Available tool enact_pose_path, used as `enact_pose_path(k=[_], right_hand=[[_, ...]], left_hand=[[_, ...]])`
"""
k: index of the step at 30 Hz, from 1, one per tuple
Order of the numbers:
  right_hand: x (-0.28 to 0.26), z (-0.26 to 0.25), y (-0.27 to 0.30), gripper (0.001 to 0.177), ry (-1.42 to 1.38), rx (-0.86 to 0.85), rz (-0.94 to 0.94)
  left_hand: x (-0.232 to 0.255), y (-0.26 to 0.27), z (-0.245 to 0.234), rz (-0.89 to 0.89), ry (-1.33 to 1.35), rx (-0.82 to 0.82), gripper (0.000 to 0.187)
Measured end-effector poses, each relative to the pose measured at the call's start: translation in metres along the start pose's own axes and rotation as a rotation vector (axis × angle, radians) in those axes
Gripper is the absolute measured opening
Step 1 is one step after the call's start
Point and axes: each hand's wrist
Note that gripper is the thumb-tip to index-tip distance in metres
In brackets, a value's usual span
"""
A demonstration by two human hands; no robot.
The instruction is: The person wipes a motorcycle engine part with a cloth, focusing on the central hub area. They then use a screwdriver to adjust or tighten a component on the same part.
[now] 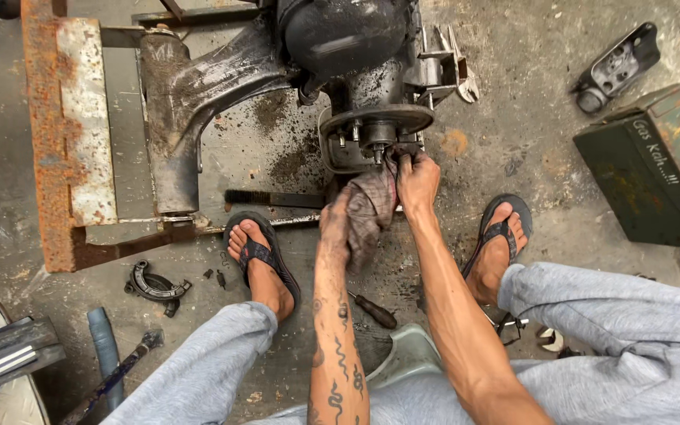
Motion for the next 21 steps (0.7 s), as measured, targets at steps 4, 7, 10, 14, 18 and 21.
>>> enact_pose_path(k=[4,7,10,14,18,21], right_hand=[[-0.044,-0.027,0.018,0.021,-0.085,-0.012,-0.078],[-0.026,-0.007,0.02,0.043,-0.284,0.042,0.044],[0.011,0.005,-0.009,0.041,-0.237,-0.026,0.026],[0.054,0.052,0.001,0.044,-0.463,-0.054,0.042],[0.078,0.085,0.04,0.051,-0.225,-0.222,0.463],[0.042,0.079,0.051,0.068,-0.415,-0.269,0.472]], left_hand=[[0.016,0.017,0.026,0.007,-0.048,-0.066,0.086],[0.009,0.014,0.017,0.001,-0.009,-0.053,0.08],[-0.032,-0.04,-0.012,-0.006,-0.024,0.043,0.09],[-0.022,-0.034,-0.009,0.015,-0.004,0.07,0.089],[-0.002,0.004,-0.007,-0.001,0.026,0.065,0.088],[0.003,0.003,-0.028,-0.003,0.078,0.067,0.089]])
Point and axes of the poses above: each hand's wrist, its own y-axis away from the middle knuckle, its own z-axis out of the palm, x = y × z, and after that the axes turned 2 degrees about -z, right-handed
